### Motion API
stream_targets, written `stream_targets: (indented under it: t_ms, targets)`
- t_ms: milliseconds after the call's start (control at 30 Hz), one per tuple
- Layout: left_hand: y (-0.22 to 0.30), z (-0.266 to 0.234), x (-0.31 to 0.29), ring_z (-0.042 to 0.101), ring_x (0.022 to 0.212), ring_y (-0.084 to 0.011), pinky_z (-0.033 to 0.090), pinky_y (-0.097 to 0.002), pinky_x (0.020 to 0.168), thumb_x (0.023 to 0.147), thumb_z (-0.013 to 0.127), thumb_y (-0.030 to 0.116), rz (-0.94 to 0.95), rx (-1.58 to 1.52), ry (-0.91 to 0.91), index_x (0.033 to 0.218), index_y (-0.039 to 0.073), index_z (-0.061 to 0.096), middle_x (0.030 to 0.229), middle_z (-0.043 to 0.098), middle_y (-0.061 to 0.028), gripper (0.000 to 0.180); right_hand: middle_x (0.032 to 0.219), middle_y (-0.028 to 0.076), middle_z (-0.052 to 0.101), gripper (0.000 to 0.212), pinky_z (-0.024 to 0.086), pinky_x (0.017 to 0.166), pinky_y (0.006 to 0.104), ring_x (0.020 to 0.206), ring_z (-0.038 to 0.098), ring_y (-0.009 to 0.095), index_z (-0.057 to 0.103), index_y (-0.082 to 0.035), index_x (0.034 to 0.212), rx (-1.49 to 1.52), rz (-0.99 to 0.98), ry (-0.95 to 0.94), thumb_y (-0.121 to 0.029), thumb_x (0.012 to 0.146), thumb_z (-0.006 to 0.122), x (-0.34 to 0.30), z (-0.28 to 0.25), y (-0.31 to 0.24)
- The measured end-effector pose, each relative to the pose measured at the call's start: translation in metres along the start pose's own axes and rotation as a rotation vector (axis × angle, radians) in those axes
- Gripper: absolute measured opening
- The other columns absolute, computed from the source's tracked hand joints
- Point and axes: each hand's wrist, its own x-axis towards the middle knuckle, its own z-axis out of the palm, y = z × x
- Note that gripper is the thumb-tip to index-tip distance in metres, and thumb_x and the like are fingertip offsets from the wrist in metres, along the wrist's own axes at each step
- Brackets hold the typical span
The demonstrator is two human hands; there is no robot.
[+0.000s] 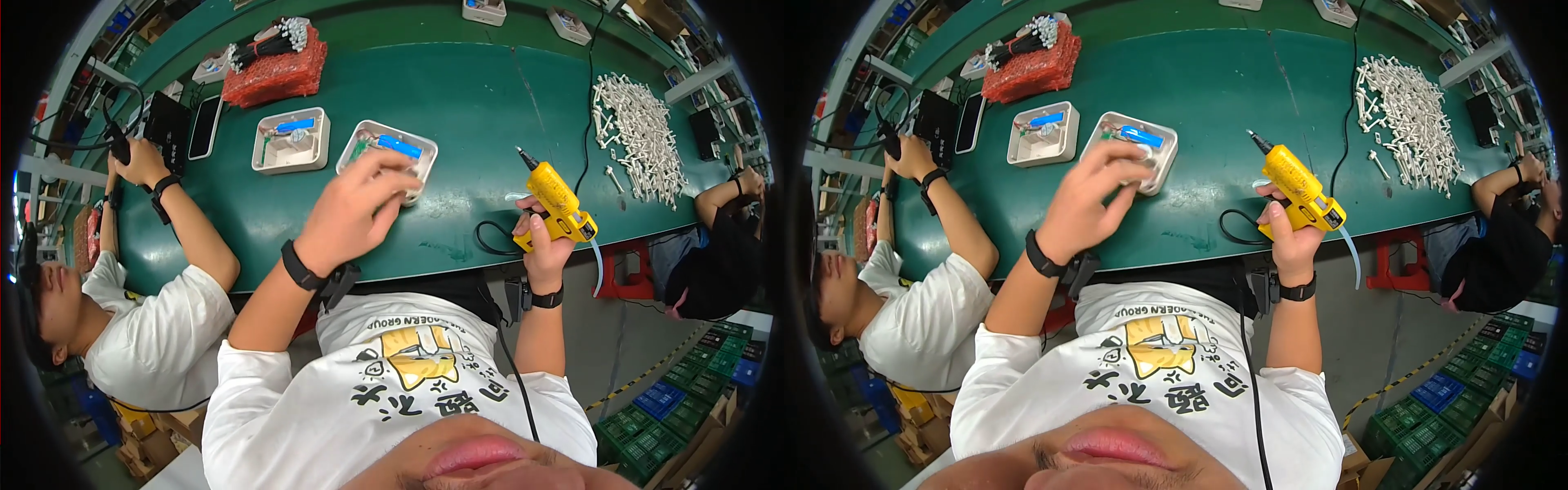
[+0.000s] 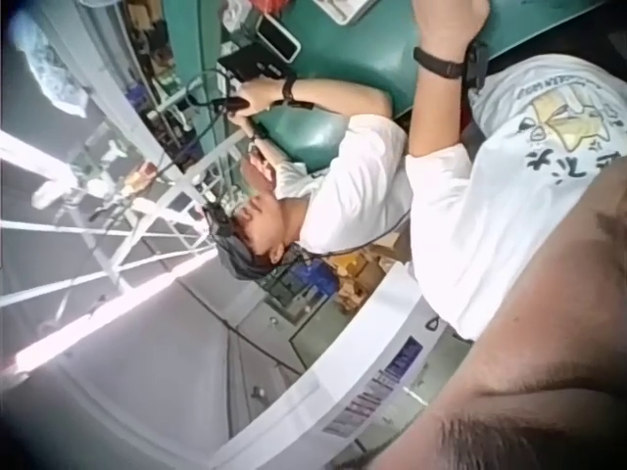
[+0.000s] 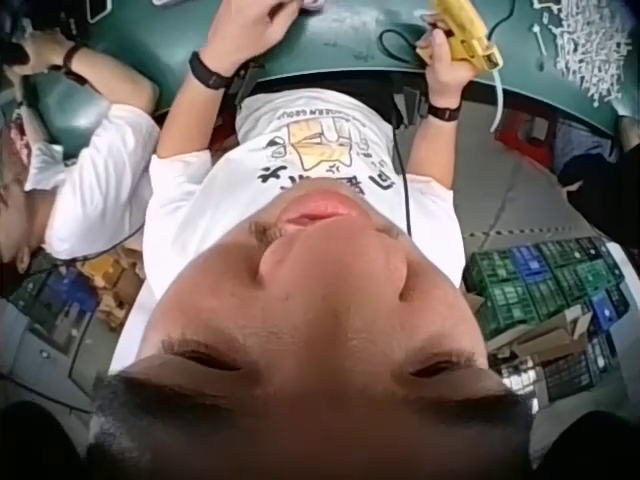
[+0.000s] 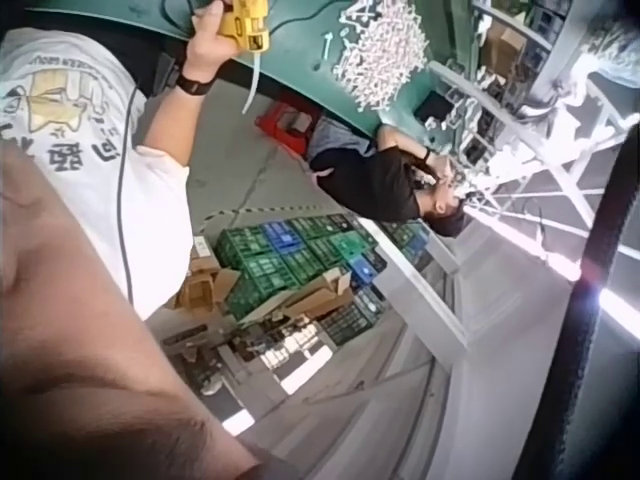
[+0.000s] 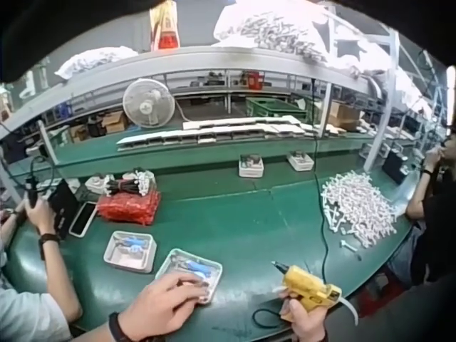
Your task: The person picks up a battery and places it into a plastic housing, then applies glue from a glue gun to the battery and the housing. After setting the housing aside, they insert a glue stick into the glue gun and repeat the process with another battery and housing.
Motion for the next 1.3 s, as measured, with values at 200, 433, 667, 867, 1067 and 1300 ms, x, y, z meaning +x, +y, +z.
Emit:
stream_targets:
  t_ms: [200, 433, 667, 867, 1067, 1300]
  targets:
    - [-0.01, -0.016, 0.002, 0.064, 0.119, -0.0358, 0.051, -0.0457, 0.103, 0.077, 0.09, 0.026, -0.061, 0.276, 0.074, 0.139, 0.008, 0.063, 0.132, 0.066, -0.0164, 0.071, 0.117, 0.024, 0.07, 0.023, 0.057, 0.071, 0.0344, 0.073, 0.063, 0.017, 0.057, 0.001, 0.122, 0.031, -0.007, 0.013, -0.005, 0.1, 0.063, 0.001, 0.002, 0.002]
    - [-0.024, -0.019, -0.014, 0.064, 0.123, -0.0376, 0.052, -0.0454, 0.106, 0.081, 0.089, 0.037, -0.061, -0.164, -0.156, 0.144, 0.003, 0.059, 0.134, 0.066, -0.0161, 0.078, 0.119, 0.024, 0.069, 0.021, 0.056, 0.07, 0.0349, 0.073, 0.063, 0.018, 0.058, 0.001, 0.121, 0.023, -0.015, 0.025, -0.006, 0.101, 0.062, -0.005, 0.003, 0.008]
    - [-0.033, -0.01, -0.016, 0.069, 0.093, -0.0359, 0.056, -0.0447, 0.082, 0.09, 0.083, 0.031, -0.366, 0.011, -0.063, 0.103, 0.0, 0.076, 0.103, 0.073, -0.0175, 0.034, 0.119, 0.024, 0.069, 0.022, 0.056, 0.07, 0.035, 0.073, 0.063, 0.018, 0.058, 0.001, 0.121, 0.025, -0.026, 0.0, -0.007, 0.101, 0.063, -0.008, 0.005, 0.01]
    - [-0.031, 0.0, -0.01, 0.069, 0.082, -0.0357, 0.056, -0.0448, 0.074, 0.092, 0.081, 0.026, -0.451, 0.142, -0.083, 0.08, 0.0, 0.077, 0.088, 0.073, -0.0154, 0.029, 0.118, 0.024, 0.069, 0.024, 0.056, 0.07, 0.0343, 0.073, 0.063, 0.018, 0.059, 0.002, 0.122, 0.016, -0.034, -0.018, -0.008, 0.1, 0.065, -0.012, 0.012, 0.012]
    - [-0.032, -0.005, -0.015, 0.069, 0.085, -0.0313, 0.056, -0.0424, 0.074, 0.091, 0.081, 0.017, -0.262, -0.01, 0.025, 0.083, -0.001, 0.075, 0.1, 0.076, -0.0124, 0.02, 0.115, 0.021, 0.071, 0.03, 0.054, 0.069, 0.03, 0.073, 0.063, 0.015, 0.06, 0.003, 0.125, -0.068, 0.145, -0.152, -0.006, 0.098, 0.069, 0.001, 0.024, -0.014]
    - [-0.033, 0.016, -0.029, 0.069, 0.089, -0.0274, 0.057, -0.0381, 0.075, 0.089, 0.083, 0.008, -0.229, -0.159, 0.253, 0.089, 0.0, 0.072, 0.11, 0.077, -0.0097, 0.013, 0.109, 0.015, 0.074, 0.036, 0.052, 0.069, 0.0249, 0.074, 0.061, 0.009, 0.064, 0.003, 0.131, -0.184, 0.241, -0.357, -0.007, 0.098, 0.071, 0.035, 0.069, -0.048]
